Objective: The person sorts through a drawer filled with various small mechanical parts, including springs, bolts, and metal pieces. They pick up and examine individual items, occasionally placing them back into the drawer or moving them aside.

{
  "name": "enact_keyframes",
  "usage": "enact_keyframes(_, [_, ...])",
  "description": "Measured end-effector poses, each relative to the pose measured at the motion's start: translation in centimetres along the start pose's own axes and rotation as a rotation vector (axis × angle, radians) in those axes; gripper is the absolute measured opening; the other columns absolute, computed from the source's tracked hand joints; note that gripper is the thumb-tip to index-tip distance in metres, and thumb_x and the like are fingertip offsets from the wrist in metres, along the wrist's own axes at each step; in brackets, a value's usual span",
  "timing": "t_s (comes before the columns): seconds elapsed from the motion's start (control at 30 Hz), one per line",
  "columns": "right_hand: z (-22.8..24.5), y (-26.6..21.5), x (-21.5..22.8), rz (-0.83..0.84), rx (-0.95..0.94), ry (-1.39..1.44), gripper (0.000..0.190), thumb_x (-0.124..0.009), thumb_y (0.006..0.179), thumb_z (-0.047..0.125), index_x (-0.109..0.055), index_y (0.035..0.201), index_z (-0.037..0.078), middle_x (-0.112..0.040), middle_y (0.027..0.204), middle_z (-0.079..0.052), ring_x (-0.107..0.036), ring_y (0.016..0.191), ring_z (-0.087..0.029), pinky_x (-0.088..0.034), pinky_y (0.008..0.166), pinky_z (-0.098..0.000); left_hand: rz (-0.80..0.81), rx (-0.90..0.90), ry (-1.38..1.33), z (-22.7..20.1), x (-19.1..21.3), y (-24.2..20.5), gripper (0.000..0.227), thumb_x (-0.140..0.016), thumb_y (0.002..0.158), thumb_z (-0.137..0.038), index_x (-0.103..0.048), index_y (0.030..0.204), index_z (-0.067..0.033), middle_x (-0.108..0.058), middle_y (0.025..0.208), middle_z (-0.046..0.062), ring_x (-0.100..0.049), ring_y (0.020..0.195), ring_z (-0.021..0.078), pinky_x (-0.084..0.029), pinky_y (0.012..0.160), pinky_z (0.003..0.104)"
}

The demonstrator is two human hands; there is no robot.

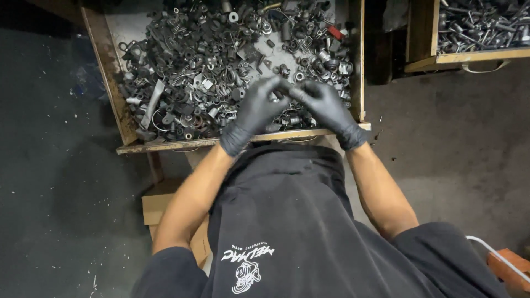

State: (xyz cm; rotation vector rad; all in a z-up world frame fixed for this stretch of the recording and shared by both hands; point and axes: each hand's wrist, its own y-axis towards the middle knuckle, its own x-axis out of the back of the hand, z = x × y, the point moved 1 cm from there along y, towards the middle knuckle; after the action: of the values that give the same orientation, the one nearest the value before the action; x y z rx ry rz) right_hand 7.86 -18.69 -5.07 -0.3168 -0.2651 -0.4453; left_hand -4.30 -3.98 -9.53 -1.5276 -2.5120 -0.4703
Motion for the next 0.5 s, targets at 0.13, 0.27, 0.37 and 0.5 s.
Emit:
enact_keyframes(0.13, [-2.0, -0.5, 0.3, -0.047, -0.025, -0.020, 0.018, -0.075, 0.102, 0.032, -0.077, 0.108, 0.016, -0.069, 0.076, -0.006, -0.065, 0.078, -0.014, -0.052, 0.077, -0.0326, 0.007, 0.085, -0.042, -2.9, -0.9, -0.9, 0.033, -0.078, 0.083, -0.007, -0.064, 0.112, -0.0170, -0.077, 0.087, 0.003, -0.072, 0.079, 0.0185, -0.054, 0.079, 0.032])
enact_keyframes(0.27, [-2.4, -2.1, 1.4, -0.165, 0.037, -0.257, 0.019, -0.081, 0.096, 0.028, -0.078, 0.115, 0.023, -0.058, 0.062, -0.009, -0.060, 0.062, -0.022, -0.047, 0.063, -0.0356, 0.117, 0.199, 0.142, 1.4, -1.9, -1.0, 0.028, -0.079, 0.086, -0.023, -0.068, 0.110, -0.0284, -0.078, 0.092, -0.005, -0.076, 0.086, 0.0161, -0.056, 0.080, 0.031])
enact_keyframes(0.37, [-0.9, -3.7, 2.4, -0.212, -0.007, -0.253, 0.019, -0.077, 0.099, 0.026, -0.079, 0.117, 0.029, -0.062, 0.064, -0.006, -0.061, 0.064, -0.018, -0.048, 0.066, -0.0314, 0.272, -0.004, 0.741, 1.9, -0.6, 1.0, 0.030, -0.069, 0.094, -0.041, -0.065, 0.121, -0.0270, -0.064, 0.130, 0.001, -0.062, 0.121, 0.0287, -0.048, 0.099, 0.044])
enact_keyframes(0.5, [-1.3, -4.8, 5.1, -0.268, -0.007, -0.179, 0.020, -0.068, 0.104, 0.017, -0.076, 0.122, 0.020, -0.074, 0.089, -0.015, -0.071, 0.089, -0.025, -0.055, 0.082, -0.0396, 0.503, -0.037, 0.841, 1.9, -2.1, 0.5, 0.058, -0.056, 0.103, -0.051, -0.050, 0.150, -0.0187, -0.042, 0.161, 0.008, -0.035, 0.149, 0.0351, -0.026, 0.118, 0.053])
